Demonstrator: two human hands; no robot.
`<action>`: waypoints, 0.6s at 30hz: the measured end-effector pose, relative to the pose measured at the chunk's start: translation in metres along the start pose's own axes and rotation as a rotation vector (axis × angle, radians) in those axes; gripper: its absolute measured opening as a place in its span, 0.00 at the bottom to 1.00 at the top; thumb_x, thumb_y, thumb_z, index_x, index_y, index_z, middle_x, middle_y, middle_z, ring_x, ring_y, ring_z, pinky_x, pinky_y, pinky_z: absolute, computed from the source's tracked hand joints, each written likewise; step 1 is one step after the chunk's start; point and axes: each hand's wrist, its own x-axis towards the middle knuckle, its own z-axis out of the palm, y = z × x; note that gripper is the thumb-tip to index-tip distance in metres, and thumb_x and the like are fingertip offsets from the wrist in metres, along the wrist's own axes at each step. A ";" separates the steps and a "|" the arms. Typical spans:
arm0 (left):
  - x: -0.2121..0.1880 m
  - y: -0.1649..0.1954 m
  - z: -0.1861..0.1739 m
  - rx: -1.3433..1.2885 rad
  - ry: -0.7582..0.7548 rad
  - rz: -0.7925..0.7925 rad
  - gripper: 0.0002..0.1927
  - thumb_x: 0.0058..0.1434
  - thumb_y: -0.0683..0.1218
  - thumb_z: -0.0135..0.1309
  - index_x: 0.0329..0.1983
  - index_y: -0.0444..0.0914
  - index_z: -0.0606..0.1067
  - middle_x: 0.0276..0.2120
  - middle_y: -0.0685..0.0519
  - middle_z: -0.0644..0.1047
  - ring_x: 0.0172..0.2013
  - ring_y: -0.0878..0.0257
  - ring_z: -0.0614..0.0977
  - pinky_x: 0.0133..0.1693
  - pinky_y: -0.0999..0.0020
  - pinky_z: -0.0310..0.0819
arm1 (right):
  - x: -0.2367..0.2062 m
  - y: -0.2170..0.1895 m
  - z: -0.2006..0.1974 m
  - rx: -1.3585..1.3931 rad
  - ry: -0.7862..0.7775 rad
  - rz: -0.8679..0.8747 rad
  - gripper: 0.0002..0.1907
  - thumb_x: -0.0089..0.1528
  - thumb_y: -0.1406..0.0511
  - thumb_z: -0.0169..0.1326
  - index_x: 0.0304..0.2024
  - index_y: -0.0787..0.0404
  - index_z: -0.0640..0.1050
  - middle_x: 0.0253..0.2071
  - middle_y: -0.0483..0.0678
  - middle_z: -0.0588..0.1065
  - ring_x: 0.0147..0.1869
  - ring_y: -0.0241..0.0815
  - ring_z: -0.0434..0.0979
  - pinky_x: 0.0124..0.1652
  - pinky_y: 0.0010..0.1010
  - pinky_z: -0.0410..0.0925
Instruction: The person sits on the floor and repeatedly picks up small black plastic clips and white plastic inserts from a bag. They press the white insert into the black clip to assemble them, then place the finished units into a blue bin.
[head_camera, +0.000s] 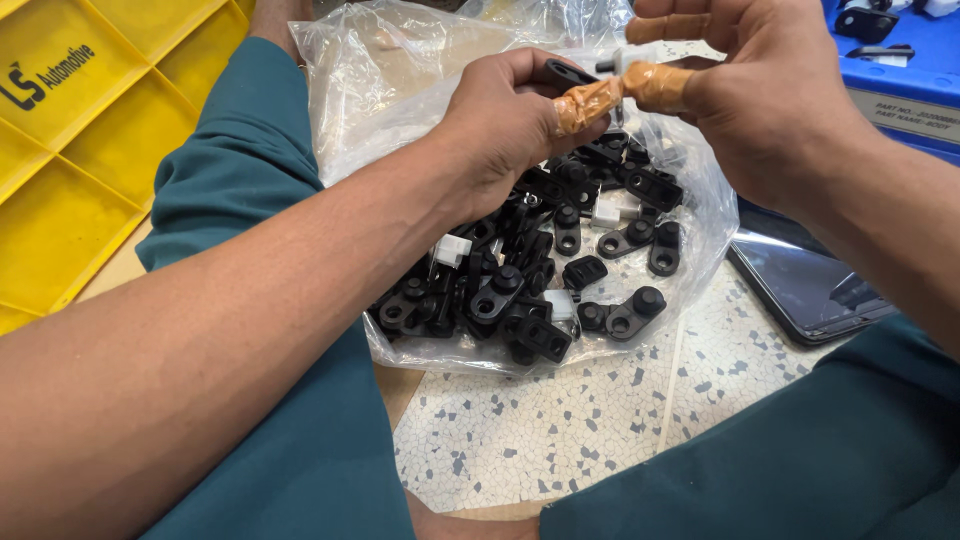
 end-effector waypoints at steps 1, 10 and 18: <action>-0.001 0.002 0.000 0.024 0.004 0.007 0.13 0.59 0.28 0.54 0.47 0.28 0.70 0.44 0.45 0.78 0.44 0.59 0.85 0.47 0.70 0.90 | -0.001 -0.002 0.001 -0.096 -0.002 -0.035 0.14 0.60 0.76 0.59 0.48 0.61 0.77 0.50 0.44 0.77 0.54 0.33 0.80 0.53 0.24 0.78; -0.002 0.002 -0.004 0.145 0.028 0.028 0.12 0.60 0.32 0.56 0.48 0.27 0.76 0.43 0.44 0.80 0.40 0.61 0.85 0.44 0.73 0.88 | -0.004 -0.011 0.004 -0.367 -0.092 0.034 0.13 0.61 0.74 0.61 0.49 0.65 0.81 0.44 0.50 0.81 0.48 0.38 0.83 0.48 0.27 0.77; 0.009 -0.007 -0.010 -0.264 -0.061 -0.103 0.16 0.68 0.34 0.49 0.59 0.25 0.70 0.47 0.43 0.76 0.39 0.63 0.83 0.45 0.76 0.83 | -0.001 0.000 0.003 0.121 0.000 0.275 0.08 0.67 0.74 0.54 0.48 0.66 0.80 0.47 0.52 0.81 0.49 0.42 0.86 0.49 0.34 0.79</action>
